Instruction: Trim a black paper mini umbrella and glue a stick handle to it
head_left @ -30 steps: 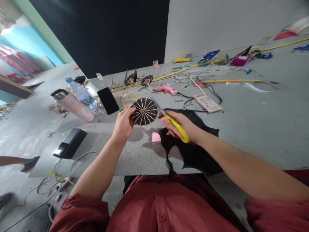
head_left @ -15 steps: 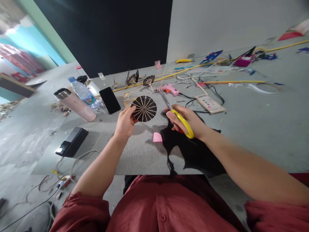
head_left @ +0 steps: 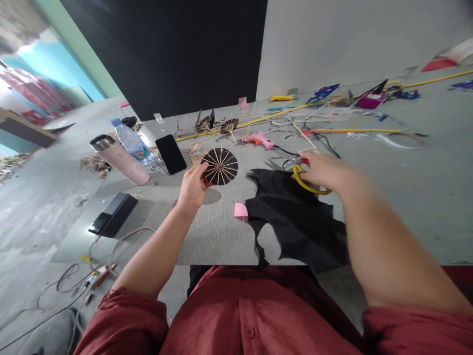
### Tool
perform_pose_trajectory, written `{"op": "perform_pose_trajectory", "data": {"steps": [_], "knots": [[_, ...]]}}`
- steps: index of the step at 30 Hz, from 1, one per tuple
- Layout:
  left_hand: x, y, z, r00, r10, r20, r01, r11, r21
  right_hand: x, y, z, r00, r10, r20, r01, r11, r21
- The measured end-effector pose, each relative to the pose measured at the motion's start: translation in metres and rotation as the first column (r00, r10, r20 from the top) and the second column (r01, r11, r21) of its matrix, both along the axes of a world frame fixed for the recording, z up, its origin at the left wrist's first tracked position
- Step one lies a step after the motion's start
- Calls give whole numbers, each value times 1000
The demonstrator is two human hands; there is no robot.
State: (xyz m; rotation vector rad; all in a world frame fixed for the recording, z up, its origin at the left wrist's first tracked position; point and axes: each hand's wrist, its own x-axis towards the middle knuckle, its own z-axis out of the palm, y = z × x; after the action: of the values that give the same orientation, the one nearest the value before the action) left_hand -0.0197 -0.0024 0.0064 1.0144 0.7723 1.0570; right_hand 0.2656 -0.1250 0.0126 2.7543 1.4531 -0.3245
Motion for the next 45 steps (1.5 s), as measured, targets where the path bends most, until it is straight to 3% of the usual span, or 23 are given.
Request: {"op": "perform_pose_trajectory", "data": {"steps": [11,21,28,34,38,41,45], "knots": [[0,-3,3,1000,7,-21,-7,1000,1,8,-1,-8,999,25,34,-25,1000,-4],[1,-4,5,1000,10,-9,-9,1000,20,15,-2,-2,996,-94,8,93,994,50],[0,-4,5,1000,5,-7,-5,1000,22,14,-6,3,993,-112,-36,114,992,59],[1,-5,6,1000,7,-23,-7,1000,23,29,-19,22,969,-246,-10,246,968,51],[1,-5,4,1000,-8,-12,8,999,42,47,-34,33,910,-414,-4,414,909,52],[1,-5,4,1000,-4,-17,5,999,47,57,-40,30,854,-512,-91,516,856,21],[1,-5,3,1000,6,-24,-5,999,33,67,-40,20,847,-526,-76,530,847,47]]}}
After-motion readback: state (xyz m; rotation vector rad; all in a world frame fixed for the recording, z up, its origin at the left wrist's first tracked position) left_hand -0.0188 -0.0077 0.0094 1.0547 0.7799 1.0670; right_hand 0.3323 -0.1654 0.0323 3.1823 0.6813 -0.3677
